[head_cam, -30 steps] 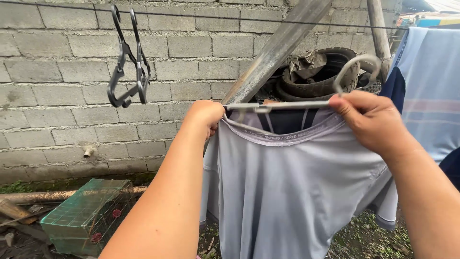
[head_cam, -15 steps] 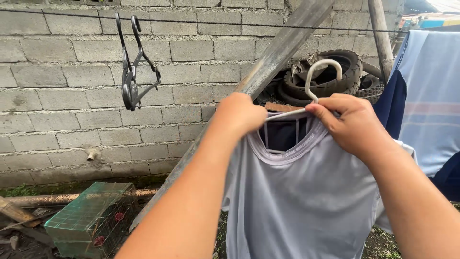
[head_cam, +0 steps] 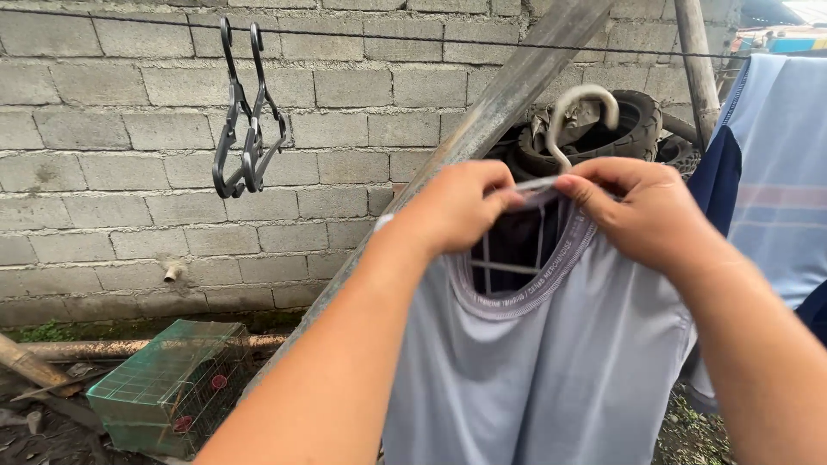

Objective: Taking dry clothes off hangers and a clothesline.

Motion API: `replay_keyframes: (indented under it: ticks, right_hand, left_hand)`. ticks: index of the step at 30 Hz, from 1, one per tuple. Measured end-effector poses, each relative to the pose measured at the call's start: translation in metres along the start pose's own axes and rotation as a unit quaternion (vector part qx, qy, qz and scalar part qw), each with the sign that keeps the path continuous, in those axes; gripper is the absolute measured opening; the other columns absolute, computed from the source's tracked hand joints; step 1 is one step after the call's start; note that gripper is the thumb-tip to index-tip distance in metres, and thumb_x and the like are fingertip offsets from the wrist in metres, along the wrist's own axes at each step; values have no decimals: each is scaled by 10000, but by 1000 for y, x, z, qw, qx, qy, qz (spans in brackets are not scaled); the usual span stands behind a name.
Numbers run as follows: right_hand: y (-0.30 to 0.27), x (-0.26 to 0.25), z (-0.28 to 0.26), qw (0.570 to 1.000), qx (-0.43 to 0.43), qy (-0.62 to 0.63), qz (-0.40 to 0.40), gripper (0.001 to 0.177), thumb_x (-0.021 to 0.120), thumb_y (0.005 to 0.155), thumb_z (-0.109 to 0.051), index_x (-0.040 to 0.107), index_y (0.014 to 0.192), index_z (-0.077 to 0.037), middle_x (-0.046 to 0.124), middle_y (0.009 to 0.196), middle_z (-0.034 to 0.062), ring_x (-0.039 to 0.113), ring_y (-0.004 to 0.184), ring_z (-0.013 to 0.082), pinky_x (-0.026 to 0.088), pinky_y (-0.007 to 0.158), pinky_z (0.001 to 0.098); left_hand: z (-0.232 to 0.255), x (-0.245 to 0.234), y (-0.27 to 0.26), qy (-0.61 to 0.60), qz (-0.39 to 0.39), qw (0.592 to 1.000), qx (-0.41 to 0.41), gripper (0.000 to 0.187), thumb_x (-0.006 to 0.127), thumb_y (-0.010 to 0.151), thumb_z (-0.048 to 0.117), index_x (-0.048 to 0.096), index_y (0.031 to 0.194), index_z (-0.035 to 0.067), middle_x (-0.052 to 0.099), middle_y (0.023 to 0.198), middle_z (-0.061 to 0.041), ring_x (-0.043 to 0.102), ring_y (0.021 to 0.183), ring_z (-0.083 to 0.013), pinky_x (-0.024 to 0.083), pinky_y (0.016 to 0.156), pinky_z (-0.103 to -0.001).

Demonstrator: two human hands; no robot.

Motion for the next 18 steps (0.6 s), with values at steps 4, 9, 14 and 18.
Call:
replay_keyframes:
  ticks: [4,9,14,18]
  right_hand:
    - [-2,-30,19,994,72,-79,-16,274,684,979,-295,758,1171,-113,759,943,14,670,851,98,527,766,286]
    - [-14,-40,74,996,75,13,46,303,661,1030,-316,754,1193,-78,725,979,20,593,903,84,504,813,278]
    - [-19,-46,124,982,135,74,107,329,639,1064,-358,739,1221,-87,718,1044,14,602,943,97,493,826,267]
    - [-9,-34,90,992,100,40,67,459,658,996,-343,597,1391,-117,669,1200,71,632,1010,151,510,824,309]
  left_hand:
    - [9,-53,0,58,113,986,109,160,728,925,249,760,985,104,742,915,-110,683,862,-257,540,763,-389]
    - [-6,-64,-11,29,101,994,10,214,723,877,170,740,1088,141,720,774,-66,657,689,-191,534,663,-358]
    - [-21,-82,-4,54,139,989,-4,205,718,864,153,743,1066,130,727,798,-79,681,714,-228,541,677,-377]
    - [14,-126,8,154,308,933,106,159,732,834,120,790,982,119,733,901,-137,693,848,-349,541,724,-451]
Point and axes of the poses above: each hand's wrist, its own y-axis towards the middle knuckle, its own x-axis out of the palm, z = x × y, the point moved 10 cm from there along y, towards the middle knuckle
